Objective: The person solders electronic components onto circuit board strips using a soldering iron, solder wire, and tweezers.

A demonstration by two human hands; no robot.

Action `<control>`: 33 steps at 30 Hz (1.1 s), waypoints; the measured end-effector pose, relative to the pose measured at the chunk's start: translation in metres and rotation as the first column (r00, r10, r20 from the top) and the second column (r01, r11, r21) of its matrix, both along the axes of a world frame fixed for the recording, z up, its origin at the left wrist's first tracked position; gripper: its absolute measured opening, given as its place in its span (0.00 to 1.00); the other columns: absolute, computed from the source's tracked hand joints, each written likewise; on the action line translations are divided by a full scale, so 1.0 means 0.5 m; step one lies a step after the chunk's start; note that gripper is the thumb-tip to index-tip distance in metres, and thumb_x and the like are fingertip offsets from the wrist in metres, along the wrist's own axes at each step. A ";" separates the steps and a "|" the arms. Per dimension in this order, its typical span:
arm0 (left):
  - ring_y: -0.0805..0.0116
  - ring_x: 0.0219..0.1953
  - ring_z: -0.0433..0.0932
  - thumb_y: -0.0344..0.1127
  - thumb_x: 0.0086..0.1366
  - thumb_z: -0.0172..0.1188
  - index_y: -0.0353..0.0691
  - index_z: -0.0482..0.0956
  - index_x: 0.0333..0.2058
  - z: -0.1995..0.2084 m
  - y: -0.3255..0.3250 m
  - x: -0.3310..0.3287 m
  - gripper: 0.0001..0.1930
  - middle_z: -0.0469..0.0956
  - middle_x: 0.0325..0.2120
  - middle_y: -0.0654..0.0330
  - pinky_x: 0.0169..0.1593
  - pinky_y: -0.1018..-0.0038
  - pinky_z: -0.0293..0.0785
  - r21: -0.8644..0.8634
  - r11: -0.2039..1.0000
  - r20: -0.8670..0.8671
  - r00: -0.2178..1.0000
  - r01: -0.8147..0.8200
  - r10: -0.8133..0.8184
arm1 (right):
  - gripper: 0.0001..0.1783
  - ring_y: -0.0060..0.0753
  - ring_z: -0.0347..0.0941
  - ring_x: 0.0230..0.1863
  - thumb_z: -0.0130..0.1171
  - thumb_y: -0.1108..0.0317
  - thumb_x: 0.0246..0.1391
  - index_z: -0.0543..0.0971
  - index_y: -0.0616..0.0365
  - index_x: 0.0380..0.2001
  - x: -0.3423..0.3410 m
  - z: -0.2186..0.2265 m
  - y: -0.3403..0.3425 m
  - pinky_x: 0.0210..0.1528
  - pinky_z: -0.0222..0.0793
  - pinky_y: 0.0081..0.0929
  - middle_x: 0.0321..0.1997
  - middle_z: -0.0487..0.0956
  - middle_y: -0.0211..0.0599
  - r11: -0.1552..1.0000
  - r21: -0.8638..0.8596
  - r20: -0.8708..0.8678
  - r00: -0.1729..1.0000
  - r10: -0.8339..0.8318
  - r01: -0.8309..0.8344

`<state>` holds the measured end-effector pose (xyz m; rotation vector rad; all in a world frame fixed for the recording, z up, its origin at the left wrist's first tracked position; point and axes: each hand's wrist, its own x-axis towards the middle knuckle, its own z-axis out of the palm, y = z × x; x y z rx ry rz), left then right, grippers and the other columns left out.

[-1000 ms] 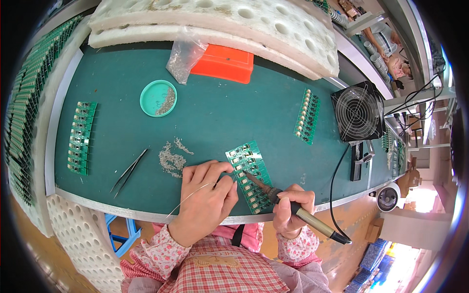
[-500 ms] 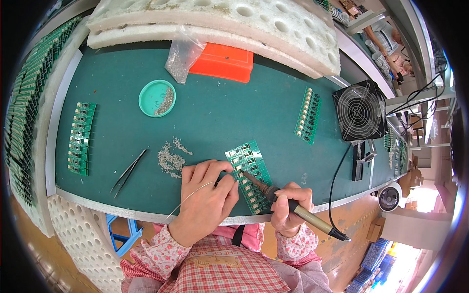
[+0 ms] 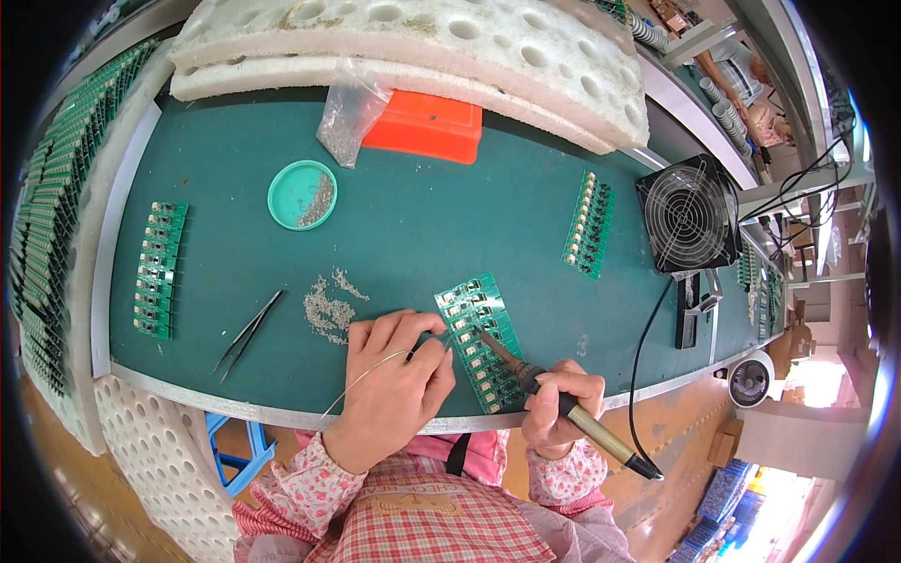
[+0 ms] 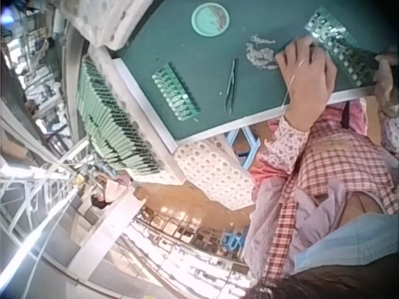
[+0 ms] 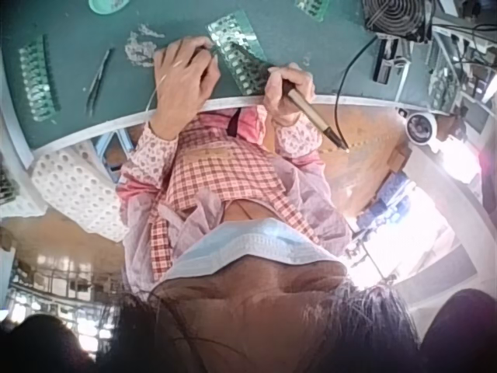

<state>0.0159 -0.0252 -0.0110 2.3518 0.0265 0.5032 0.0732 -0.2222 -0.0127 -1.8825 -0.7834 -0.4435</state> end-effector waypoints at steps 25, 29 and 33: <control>0.54 0.50 0.74 0.27 0.55 0.64 0.39 0.74 0.39 0.094 0.094 -0.086 0.13 0.76 0.49 0.56 0.52 0.62 0.61 0.439 0.857 -0.081 0.938 -0.268 0.336 | 0.05 0.28 0.69 0.17 0.57 0.71 0.60 0.75 0.61 0.38 0.006 -0.002 -0.015 0.24 0.65 0.27 0.17 0.74 0.32 0.983 0.033 -0.061 0.982 -0.177 0.179; 0.52 0.44 0.74 0.26 0.57 0.62 0.36 0.73 0.47 0.091 0.145 -0.122 0.18 0.76 0.46 0.55 0.49 0.61 0.63 0.592 0.740 -0.187 0.839 -0.319 0.511 | 0.12 0.37 0.74 0.27 0.62 0.74 0.57 0.77 0.59 0.44 0.011 0.011 -0.028 0.30 0.69 0.33 0.29 0.78 0.40 0.968 -0.226 0.015 0.994 -0.107 0.108; 0.52 0.42 0.74 0.23 0.59 0.60 0.35 0.74 0.48 0.056 0.183 -0.148 0.17 0.77 0.45 0.54 0.47 0.62 0.66 0.557 0.771 -0.229 0.836 -0.308 0.499 | 0.25 0.45 0.74 0.35 0.70 0.76 0.46 0.77 0.58 0.50 -0.015 0.014 -0.015 0.38 0.71 0.37 0.37 0.77 0.45 0.917 -0.385 -0.004 0.993 -0.114 0.104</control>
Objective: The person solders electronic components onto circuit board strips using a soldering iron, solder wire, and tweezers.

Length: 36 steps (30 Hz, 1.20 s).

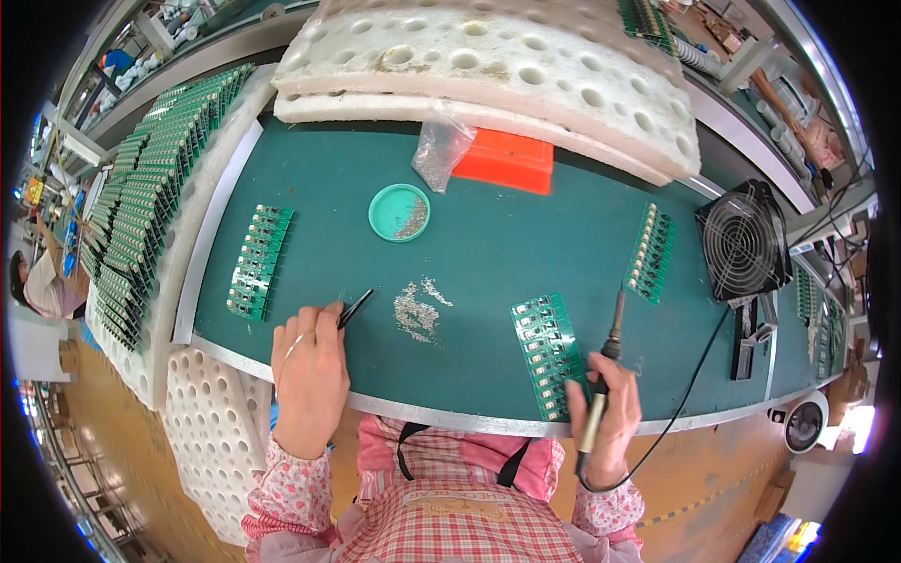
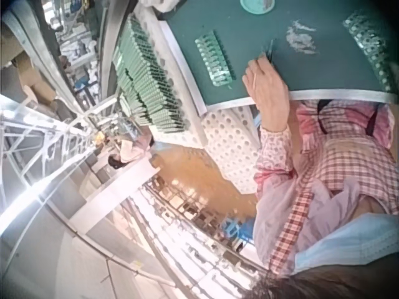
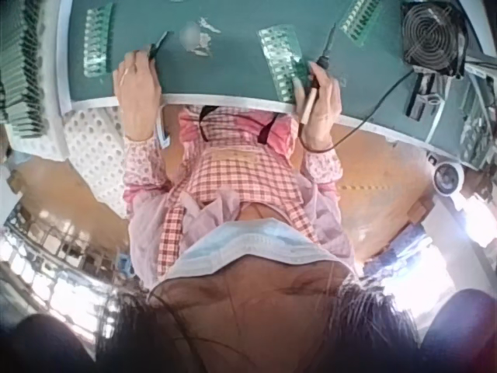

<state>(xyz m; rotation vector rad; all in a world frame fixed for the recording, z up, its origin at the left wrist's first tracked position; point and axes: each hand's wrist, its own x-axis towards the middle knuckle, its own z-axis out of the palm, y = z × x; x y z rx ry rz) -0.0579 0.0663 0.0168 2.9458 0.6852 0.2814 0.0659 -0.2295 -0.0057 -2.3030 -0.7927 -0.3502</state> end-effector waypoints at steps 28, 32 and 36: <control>0.73 0.33 0.81 0.21 0.62 0.64 0.32 0.81 0.41 -0.063 -0.181 0.138 0.09 0.83 0.34 0.58 0.39 0.78 0.75 -0.522 0.793 0.533 0.846 0.315 0.015 | 0.31 0.44 0.75 0.35 0.72 0.74 0.45 0.74 0.62 0.54 -0.016 -0.014 0.037 0.36 0.75 0.35 0.41 0.77 0.46 0.981 0.179 -0.146 0.984 0.106 -0.079; 0.58 0.36 0.82 0.21 0.58 0.66 0.33 0.82 0.37 -0.054 -0.189 0.140 0.07 0.83 0.37 0.55 0.42 0.69 0.76 -0.638 0.730 0.458 0.883 0.246 0.102 | 0.31 0.44 0.74 0.36 0.72 0.74 0.45 0.74 0.62 0.54 -0.013 -0.015 0.038 0.37 0.75 0.36 0.41 0.77 0.46 0.982 0.171 -0.135 0.986 0.099 -0.075; 0.59 0.35 0.81 0.21 0.57 0.66 0.33 0.83 0.36 -0.055 -0.188 0.146 0.07 0.84 0.36 0.56 0.41 0.69 0.75 -0.578 0.773 0.459 0.887 0.260 0.045 | 0.31 0.44 0.75 0.37 0.72 0.75 0.45 0.74 0.62 0.54 -0.012 -0.018 0.035 0.37 0.75 0.36 0.41 0.77 0.45 0.982 0.171 -0.150 0.983 0.108 -0.082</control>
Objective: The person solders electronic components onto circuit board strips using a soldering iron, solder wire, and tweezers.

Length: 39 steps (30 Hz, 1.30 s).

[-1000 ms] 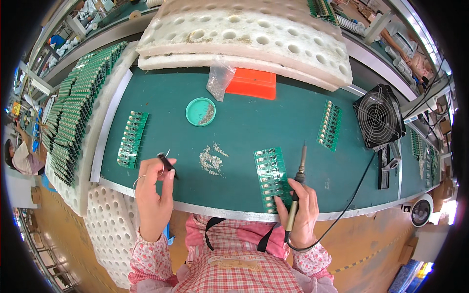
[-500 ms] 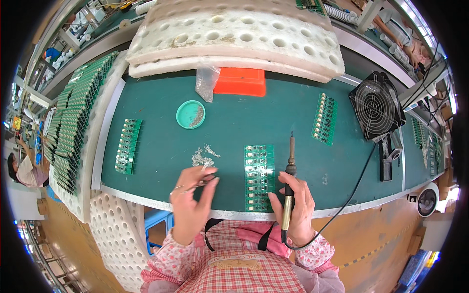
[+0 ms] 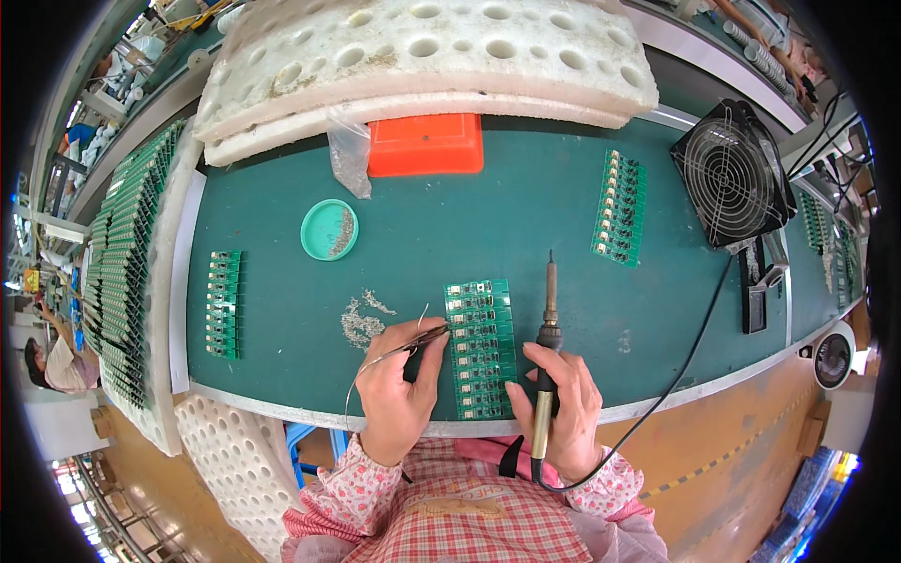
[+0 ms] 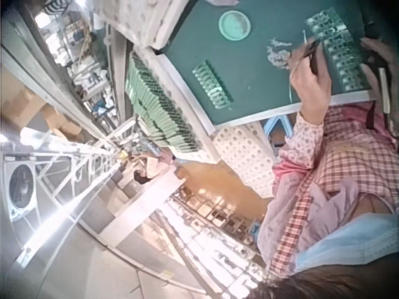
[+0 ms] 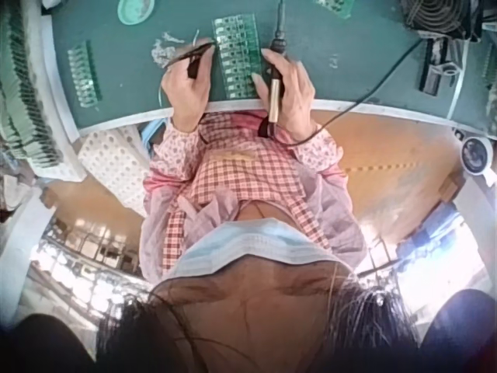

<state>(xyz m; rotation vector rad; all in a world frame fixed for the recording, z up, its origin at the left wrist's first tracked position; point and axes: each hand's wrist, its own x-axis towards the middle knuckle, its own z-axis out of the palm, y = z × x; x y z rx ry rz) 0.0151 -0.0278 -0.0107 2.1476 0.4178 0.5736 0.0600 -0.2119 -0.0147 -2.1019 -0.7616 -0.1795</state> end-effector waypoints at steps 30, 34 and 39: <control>0.60 0.34 0.80 0.20 0.55 0.68 0.38 0.81 0.39 -0.002 -0.002 0.001 0.13 0.83 0.34 0.58 0.39 0.69 0.73 0.120 0.992 0.038 0.998 0.045 -0.050 | 0.31 0.41 0.74 0.36 0.72 0.75 0.44 0.74 0.60 0.55 -0.002 0.008 0.002 0.36 0.73 0.35 0.39 0.76 0.42 0.999 -0.033 -0.011 1.000 0.006 -0.007; 0.59 0.34 0.80 0.20 0.55 0.68 0.38 0.81 0.39 -0.003 -0.004 0.003 0.13 0.83 0.35 0.57 0.40 0.68 0.74 0.138 0.990 0.052 0.998 0.036 -0.044 | 0.31 0.41 0.74 0.36 0.72 0.74 0.45 0.74 0.59 0.55 -0.003 0.010 0.001 0.37 0.73 0.35 0.40 0.76 0.42 0.999 -0.037 -0.011 1.000 0.005 -0.006; 0.59 0.34 0.80 0.20 0.55 0.67 0.37 0.81 0.40 -0.005 -0.004 0.002 0.13 0.82 0.35 0.57 0.40 0.68 0.74 0.131 0.991 0.038 0.999 0.032 -0.037 | 0.32 0.40 0.74 0.34 0.73 0.74 0.43 0.75 0.57 0.55 0.000 0.002 0.007 0.35 0.73 0.35 0.39 0.75 0.41 1.000 -0.027 0.042 0.999 0.005 -0.004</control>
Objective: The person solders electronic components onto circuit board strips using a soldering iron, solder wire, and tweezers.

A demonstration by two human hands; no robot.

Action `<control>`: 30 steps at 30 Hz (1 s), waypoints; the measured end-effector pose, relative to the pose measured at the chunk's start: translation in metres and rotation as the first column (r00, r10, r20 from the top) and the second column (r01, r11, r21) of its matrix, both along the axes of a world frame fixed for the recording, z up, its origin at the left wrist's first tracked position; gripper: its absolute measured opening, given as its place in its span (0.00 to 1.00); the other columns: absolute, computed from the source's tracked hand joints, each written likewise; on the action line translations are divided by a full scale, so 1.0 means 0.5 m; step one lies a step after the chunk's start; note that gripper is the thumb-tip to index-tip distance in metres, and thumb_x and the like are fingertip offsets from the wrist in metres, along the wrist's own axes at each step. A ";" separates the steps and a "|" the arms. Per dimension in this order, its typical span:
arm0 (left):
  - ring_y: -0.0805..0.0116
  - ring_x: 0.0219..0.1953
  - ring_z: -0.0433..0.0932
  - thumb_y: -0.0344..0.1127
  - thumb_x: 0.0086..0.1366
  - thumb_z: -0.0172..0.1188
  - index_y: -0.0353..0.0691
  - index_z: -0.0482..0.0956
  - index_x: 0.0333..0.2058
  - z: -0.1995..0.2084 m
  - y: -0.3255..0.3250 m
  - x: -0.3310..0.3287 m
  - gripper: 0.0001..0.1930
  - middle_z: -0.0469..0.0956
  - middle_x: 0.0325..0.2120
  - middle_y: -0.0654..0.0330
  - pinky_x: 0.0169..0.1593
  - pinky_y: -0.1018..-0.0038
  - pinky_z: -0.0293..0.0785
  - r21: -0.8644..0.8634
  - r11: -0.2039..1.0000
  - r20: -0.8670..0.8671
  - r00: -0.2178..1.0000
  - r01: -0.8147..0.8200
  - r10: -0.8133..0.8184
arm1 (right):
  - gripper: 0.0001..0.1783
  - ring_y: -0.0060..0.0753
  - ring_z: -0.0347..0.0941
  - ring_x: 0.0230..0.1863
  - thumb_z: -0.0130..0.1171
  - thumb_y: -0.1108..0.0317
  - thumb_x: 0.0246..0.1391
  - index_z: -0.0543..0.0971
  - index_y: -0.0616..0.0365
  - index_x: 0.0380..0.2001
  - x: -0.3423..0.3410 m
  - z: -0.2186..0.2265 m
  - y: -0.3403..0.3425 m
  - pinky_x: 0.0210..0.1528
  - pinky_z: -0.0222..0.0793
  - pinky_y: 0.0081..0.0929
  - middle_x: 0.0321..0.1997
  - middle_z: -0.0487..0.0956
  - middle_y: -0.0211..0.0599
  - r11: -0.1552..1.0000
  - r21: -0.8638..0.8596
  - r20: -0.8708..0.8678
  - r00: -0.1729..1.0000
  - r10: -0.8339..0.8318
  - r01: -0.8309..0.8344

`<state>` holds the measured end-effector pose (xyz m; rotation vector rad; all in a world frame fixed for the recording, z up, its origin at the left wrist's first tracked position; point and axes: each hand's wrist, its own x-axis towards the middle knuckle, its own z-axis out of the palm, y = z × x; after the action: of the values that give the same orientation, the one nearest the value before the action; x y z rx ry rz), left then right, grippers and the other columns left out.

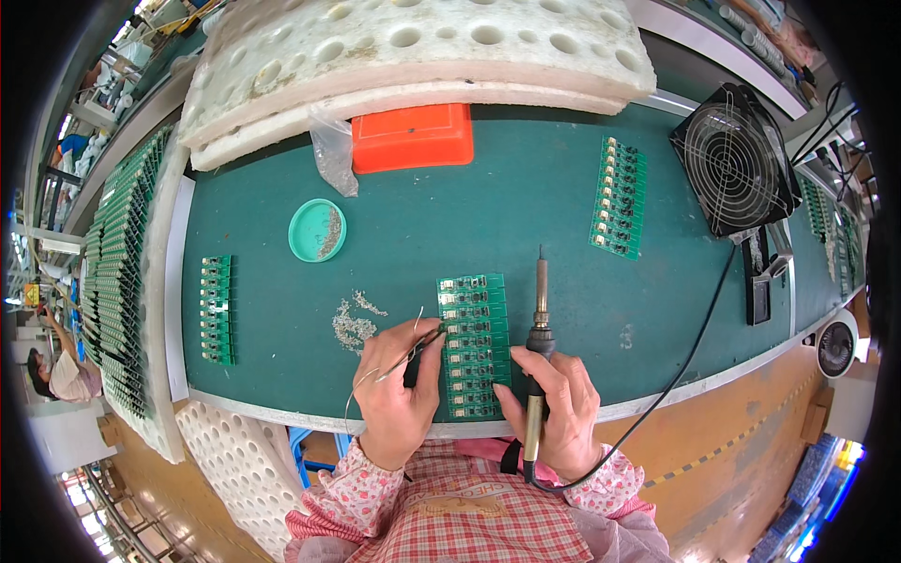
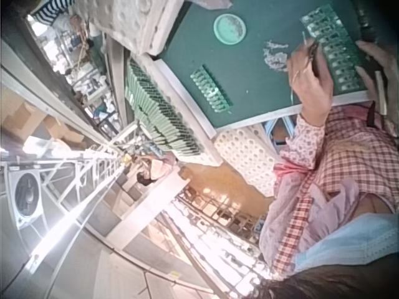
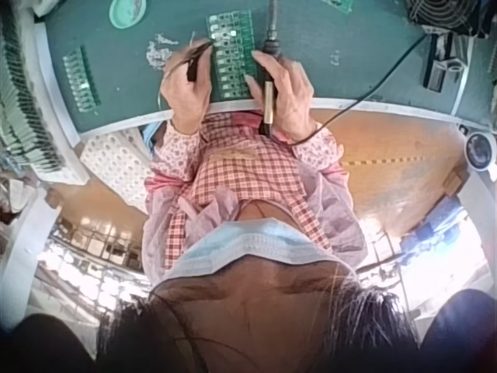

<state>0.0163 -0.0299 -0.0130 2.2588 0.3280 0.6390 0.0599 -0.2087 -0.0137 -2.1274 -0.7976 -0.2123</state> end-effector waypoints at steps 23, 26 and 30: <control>0.59 0.34 0.80 0.19 0.55 0.67 0.35 0.81 0.38 -0.005 -0.009 0.008 0.12 0.83 0.35 0.56 0.39 0.69 0.74 0.057 0.998 0.040 0.999 -0.030 0.028 | 0.33 0.37 0.74 0.34 0.73 0.70 0.44 0.76 0.49 0.57 -0.004 -0.003 0.000 0.33 0.70 0.33 0.41 0.74 0.37 0.996 -0.092 0.053 0.998 0.025 -0.020; 0.59 0.34 0.80 0.19 0.55 0.67 0.35 0.81 0.37 -0.005 -0.016 0.011 0.11 0.83 0.34 0.56 0.39 0.69 0.74 0.059 0.996 0.027 0.998 -0.061 0.059 | 0.33 0.36 0.74 0.34 0.73 0.70 0.44 0.77 0.49 0.57 -0.005 -0.006 0.001 0.33 0.70 0.33 0.40 0.74 0.38 0.995 -0.098 0.066 0.997 0.026 -0.020; 0.59 0.33 0.80 0.20 0.55 0.67 0.36 0.81 0.36 -0.005 -0.021 0.015 0.10 0.82 0.34 0.57 0.38 0.69 0.73 0.063 0.993 0.033 0.995 -0.100 0.098 | 0.32 0.37 0.74 0.35 0.72 0.70 0.44 0.77 0.49 0.56 -0.004 -0.005 0.001 0.33 0.70 0.33 0.40 0.74 0.38 0.996 -0.088 0.064 0.998 0.024 -0.019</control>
<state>0.0236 -0.0406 -0.0154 2.3034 0.4123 0.7440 0.0580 -0.2081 -0.0160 -2.2022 -0.8817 -0.2402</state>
